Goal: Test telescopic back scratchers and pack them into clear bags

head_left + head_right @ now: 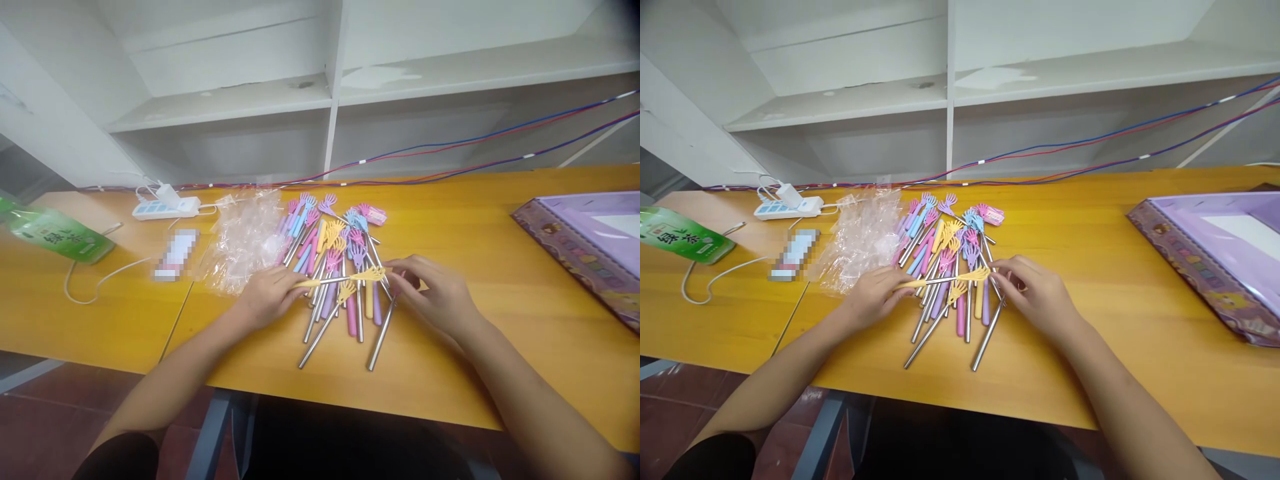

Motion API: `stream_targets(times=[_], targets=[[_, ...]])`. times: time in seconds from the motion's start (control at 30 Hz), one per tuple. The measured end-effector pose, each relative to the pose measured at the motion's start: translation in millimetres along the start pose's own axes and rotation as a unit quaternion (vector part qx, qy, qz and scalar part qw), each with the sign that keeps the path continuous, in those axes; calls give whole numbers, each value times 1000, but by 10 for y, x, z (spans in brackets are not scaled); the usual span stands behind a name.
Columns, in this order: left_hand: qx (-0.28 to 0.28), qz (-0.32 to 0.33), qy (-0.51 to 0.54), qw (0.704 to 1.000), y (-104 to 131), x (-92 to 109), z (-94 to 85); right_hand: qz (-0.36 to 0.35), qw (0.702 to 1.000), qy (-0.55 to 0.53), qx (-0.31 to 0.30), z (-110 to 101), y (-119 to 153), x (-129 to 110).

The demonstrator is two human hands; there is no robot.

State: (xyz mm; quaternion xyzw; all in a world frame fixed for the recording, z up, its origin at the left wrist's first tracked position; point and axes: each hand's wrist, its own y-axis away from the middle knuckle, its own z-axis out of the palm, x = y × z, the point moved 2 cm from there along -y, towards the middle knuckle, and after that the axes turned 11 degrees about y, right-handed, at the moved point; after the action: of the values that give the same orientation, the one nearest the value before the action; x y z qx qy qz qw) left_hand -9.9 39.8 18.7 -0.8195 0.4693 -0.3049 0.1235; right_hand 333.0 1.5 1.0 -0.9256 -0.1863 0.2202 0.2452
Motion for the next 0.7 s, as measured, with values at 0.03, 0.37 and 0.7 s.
stream_targets(times=[0.03, 0.37, 0.7], targets=[[-5, -8, 4, 1000, 11, -19, 16, 8, 1000, 5, 0, -2, -9, 32], [6, -51, 0, 999, 45, -116, 54, 96, 993, 61, -4, 40, -19, 515], [-43, 15, 24, 999, 10, 94, 59, 142, 989, 37, 0, 160, -12, 752]])
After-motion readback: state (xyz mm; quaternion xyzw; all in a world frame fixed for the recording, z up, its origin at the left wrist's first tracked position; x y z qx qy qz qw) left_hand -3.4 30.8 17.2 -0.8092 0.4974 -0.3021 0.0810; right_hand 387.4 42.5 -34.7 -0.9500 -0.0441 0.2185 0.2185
